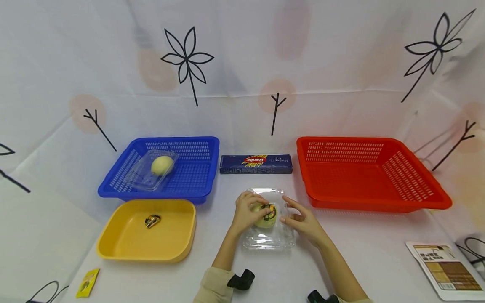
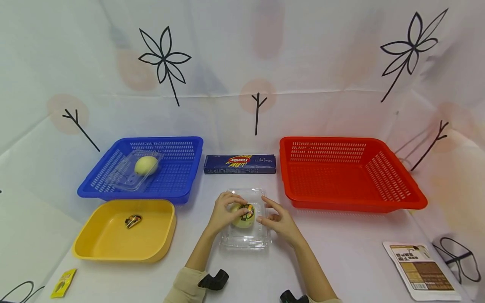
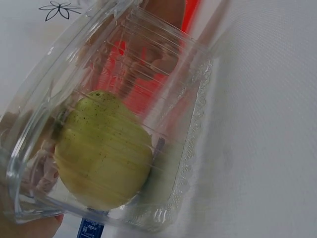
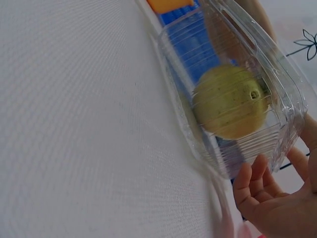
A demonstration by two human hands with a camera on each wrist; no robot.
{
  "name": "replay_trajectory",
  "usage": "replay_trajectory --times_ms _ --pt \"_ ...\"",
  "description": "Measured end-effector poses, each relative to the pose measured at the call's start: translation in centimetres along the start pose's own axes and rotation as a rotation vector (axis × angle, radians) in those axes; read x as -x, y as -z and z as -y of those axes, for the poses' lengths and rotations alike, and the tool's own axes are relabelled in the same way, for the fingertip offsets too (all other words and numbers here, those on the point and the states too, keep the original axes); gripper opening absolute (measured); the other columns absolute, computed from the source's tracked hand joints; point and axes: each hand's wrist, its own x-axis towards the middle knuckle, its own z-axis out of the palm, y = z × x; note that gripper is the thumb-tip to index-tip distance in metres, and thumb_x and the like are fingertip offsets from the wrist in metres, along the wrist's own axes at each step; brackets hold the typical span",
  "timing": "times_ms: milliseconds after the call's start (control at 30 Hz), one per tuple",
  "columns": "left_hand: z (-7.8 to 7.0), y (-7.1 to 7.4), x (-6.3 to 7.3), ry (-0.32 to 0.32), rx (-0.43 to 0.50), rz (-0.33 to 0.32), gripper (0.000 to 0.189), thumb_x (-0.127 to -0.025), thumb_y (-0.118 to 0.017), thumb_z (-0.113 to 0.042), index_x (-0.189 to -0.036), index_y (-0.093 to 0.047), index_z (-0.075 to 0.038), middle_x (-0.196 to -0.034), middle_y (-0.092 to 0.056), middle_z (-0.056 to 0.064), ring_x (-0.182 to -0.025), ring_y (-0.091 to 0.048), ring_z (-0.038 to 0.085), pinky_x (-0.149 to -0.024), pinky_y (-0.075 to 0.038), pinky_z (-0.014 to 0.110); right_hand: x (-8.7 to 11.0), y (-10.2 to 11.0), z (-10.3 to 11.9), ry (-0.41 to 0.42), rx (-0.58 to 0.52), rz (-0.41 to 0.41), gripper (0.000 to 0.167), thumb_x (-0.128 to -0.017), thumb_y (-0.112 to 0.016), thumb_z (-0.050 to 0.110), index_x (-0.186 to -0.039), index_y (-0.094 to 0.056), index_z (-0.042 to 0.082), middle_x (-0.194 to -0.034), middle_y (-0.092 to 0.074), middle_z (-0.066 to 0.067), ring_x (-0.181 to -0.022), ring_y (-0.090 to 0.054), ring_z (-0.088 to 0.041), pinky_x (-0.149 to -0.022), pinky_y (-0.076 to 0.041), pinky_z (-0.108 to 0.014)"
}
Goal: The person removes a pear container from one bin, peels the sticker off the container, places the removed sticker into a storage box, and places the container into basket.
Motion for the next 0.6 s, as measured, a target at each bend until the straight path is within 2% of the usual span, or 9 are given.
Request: replay_trajectory --times_ms 267,600 --pt "-0.16 -0.38 -0.45 0.020 -0.063 -0.059 0.007 -0.074 -0.075 -0.012 -0.080 -0.074 -0.008 -0.083 -0.072 0.002 -0.094 -0.053 0.021 -0.098 -0.027 0.045 0.08 0.01 -0.01 0.014 0.005 -0.004 0.065 -0.084 -0.068 0.008 -0.142 -0.039 0.003 -0.131 -0.041 -0.031 -0.090 -0.058 -0.031 -0.075 -0.049 -0.025" --pt "-0.70 -0.37 -0.55 0.062 -0.107 -0.059 0.005 -0.076 -0.073 -0.010 -0.077 -0.072 -0.005 -0.079 -0.068 0.005 -0.094 -0.052 0.024 -0.098 -0.026 0.046 0.10 -0.03 -0.05 0.008 0.028 -0.017 0.065 -0.084 -0.068 0.009 -0.142 -0.040 0.003 -0.132 -0.042 -0.030 -0.103 -0.055 -0.037 -0.081 -0.047 -0.024"
